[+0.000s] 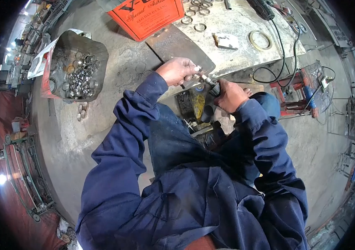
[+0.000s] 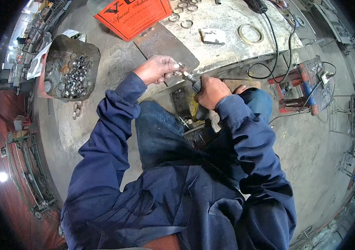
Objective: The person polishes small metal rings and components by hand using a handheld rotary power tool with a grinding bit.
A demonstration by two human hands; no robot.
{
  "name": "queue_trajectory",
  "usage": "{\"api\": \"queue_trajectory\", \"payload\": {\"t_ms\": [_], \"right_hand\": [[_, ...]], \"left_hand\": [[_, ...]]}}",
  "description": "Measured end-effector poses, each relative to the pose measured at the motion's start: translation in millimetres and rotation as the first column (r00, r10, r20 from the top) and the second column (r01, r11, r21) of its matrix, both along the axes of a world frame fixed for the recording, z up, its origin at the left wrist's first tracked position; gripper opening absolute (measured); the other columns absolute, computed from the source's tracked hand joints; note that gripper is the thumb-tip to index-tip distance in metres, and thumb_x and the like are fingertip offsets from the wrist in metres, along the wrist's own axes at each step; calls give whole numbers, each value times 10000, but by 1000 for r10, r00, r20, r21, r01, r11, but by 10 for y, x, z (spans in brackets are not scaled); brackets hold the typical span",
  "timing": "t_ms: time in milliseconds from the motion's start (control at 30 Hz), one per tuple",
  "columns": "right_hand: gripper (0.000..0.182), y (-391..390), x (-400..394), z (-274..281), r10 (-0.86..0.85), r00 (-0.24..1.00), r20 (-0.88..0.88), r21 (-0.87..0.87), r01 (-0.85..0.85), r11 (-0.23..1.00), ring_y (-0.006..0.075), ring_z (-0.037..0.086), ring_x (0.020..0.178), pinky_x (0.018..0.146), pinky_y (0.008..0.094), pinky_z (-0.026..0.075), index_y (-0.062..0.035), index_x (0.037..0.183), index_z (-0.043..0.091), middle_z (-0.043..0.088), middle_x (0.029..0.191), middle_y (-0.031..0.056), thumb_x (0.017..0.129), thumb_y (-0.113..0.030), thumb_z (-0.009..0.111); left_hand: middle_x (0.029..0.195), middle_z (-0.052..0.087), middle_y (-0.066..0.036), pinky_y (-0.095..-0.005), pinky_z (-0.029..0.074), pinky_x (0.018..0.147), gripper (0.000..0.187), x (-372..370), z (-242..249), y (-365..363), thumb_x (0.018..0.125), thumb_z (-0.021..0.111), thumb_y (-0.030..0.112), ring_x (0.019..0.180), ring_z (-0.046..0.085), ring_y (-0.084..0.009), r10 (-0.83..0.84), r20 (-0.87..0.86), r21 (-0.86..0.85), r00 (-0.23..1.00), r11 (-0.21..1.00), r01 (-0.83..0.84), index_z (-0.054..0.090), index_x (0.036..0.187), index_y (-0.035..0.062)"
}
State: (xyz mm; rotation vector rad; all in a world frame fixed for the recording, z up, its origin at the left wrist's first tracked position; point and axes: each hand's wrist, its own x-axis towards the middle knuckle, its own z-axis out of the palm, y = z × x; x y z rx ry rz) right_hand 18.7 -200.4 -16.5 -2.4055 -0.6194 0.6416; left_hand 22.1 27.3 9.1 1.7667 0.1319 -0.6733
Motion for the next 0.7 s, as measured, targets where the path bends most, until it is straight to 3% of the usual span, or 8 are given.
{"api": "queue_trajectory", "payload": {"t_ms": [233, 300, 700], "right_hand": [[305, 35, 24, 14, -45, 999, 4, -46, 45, 998, 433, 592, 882, 763, 468, 479, 37, 888, 552, 615, 860, 278, 669, -156, 640], [313, 45, 17, 8, -30, 1000, -9, -45, 29, 999, 435, 593, 878, 760, 469, 479, 38, 895, 555, 617, 863, 276, 669, -159, 643], [330, 141, -11, 9, 3, 1000, 1, -57, -3, 998, 413, 606, 861, 751, 452, 490, 41, 904, 564, 620, 844, 274, 671, -176, 650]], "left_hand": [[596, 450, 67, -179, 249, 385, 211, -114, -133, 34, 904, 578, 302, 439, 348, -13, 25, 95, -40, 995, 999, -21, 592, 910, 91], [606, 455, 69, -200, 312, 490, 211, -180, -144, 35, 905, 586, 268, 532, 378, -23, 101, 89, -103, 991, 990, -92, 609, 902, 59], [620, 468, 72, -184, 323, 504, 225, -170, -118, 13, 915, 573, 278, 540, 382, -18, 137, 57, -166, 989, 978, -126, 628, 888, 62]]}}
